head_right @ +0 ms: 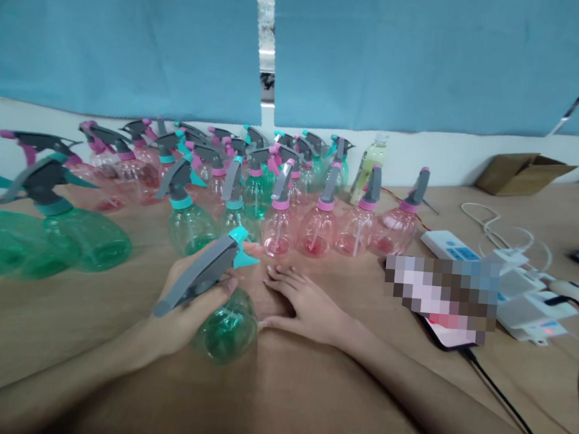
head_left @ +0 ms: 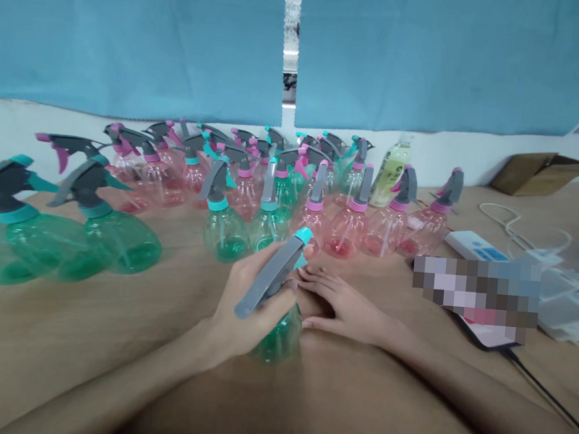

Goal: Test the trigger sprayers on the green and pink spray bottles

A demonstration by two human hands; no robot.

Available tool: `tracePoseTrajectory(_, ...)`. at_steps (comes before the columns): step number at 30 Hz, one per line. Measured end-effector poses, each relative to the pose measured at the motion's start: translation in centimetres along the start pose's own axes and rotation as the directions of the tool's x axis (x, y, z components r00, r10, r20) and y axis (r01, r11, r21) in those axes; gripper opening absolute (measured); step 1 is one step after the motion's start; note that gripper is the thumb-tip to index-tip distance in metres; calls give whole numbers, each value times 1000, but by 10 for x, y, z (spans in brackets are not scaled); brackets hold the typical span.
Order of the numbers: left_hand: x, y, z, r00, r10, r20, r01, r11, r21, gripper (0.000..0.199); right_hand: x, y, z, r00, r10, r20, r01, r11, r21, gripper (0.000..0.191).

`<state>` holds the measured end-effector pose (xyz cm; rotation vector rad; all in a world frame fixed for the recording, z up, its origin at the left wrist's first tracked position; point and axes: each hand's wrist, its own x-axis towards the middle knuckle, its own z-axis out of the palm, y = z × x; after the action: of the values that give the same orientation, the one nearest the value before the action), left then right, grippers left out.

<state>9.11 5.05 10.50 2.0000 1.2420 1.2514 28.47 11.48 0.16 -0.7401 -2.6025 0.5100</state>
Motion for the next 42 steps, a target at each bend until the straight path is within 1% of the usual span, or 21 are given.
tracePoseTrajectory(5,-1,-1,1,1000,-17,16,17,1000,-7,9,0,0,0,1000,3,3,-3,1000,-2,73)
tracePoseTrajectory(9,0,-3,1,1000,20,10,-20,1000,-7,11,0,1,1,1000,2,-3,-2,1000,7,73)
tracePoseTrajectory(13,-1,-3,1,1000,12,2,-12,1000,-13,12,-1,3,3,1000,-3,1,3,1000,1,73)
tracePoseTrajectory(16,-1,-2,2,1000,30,-3,-30,999,-28,13,-1,5,4,1000,-4,7,4,1000,-1,75)
tracePoseTrajectory(22,-2,-2,1,1000,3,4,-3,1000,-22,12,0,4,2,1000,-6,16,6,1000,-5,75)
tracePoseTrajectory(26,-2,-4,2,1000,-7,-5,7,1000,-18,11,0,4,3,1000,-10,6,10,1000,-9,74)
tracePoseTrajectory(30,-2,-5,3,1000,22,-14,-23,999,-32,12,-1,5,5,1000,-12,-10,12,1000,-12,74)
tracePoseTrajectory(36,-1,-6,2,1000,27,3,-27,999,-35,14,-1,6,6,999,-30,-25,30,1000,-11,74)
tracePoseTrajectory(38,-1,-5,2,1000,16,6,-16,999,-39,14,-1,6,5,1000,-23,-22,23,1000,-12,74)
tracePoseTrajectory(42,-3,-2,3,999,-42,0,42,998,-47,18,-1,6,6,1000,-14,-12,14,1000,-11,74)
